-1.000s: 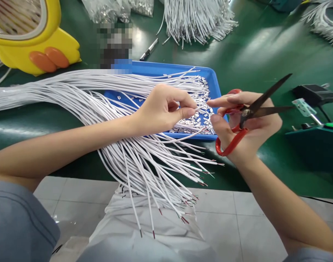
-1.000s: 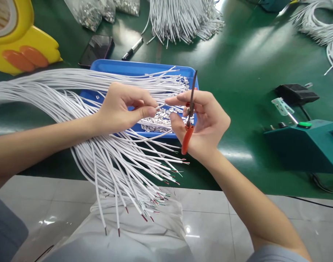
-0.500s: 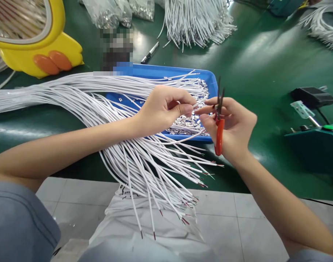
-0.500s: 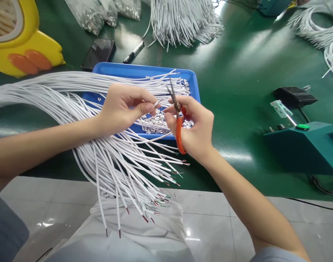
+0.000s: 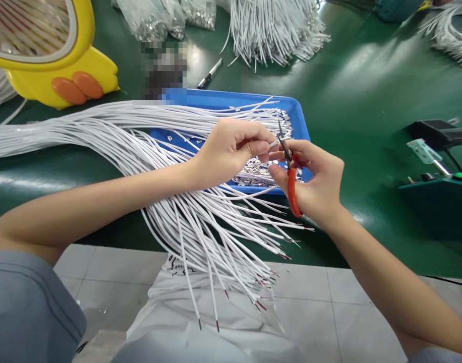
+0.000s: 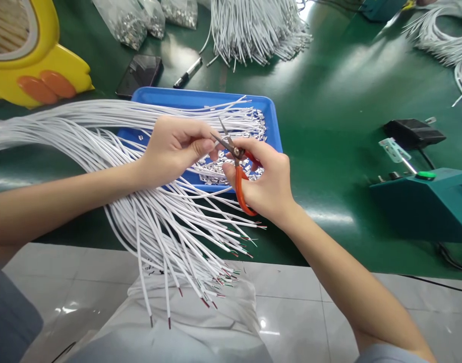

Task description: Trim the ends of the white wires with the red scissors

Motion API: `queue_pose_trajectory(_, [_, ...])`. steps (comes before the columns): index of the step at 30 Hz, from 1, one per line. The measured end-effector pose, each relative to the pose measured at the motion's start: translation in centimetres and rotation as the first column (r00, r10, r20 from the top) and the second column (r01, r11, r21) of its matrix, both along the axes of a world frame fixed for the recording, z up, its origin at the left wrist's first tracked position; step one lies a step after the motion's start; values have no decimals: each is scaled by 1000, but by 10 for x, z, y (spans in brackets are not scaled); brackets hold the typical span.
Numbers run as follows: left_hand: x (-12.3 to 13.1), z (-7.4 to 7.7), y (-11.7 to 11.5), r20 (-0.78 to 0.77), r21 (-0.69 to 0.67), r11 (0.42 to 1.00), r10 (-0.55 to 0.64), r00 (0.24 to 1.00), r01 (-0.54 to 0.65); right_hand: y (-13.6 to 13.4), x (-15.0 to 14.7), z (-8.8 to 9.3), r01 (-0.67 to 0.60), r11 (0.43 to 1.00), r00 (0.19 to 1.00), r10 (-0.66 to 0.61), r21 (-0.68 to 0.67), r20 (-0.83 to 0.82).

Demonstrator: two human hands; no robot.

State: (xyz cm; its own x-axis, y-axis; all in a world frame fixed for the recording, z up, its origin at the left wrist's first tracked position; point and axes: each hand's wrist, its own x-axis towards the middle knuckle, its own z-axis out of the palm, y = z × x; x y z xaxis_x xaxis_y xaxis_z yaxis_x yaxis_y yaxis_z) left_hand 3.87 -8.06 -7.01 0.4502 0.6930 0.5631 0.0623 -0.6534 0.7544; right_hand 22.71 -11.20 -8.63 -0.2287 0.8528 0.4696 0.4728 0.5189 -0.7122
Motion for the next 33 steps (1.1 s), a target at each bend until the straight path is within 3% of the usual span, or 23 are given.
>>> queue_pose_trajectory(7, [0,0,0,-49,15,999,-28,998,29,-2,-4,2,10,999,999,-13,53,51])
queue_pose_trajectory(16, [1,0,1,-35,11,999,-42,999,42,-1,-3,1,-16,999,1000,16,29,-26])
queue_pose_trajectory(33, [2,-1,1,-9,-115,992,-43,999,42,-3,-5,4,2,996,999,-6,93,48])
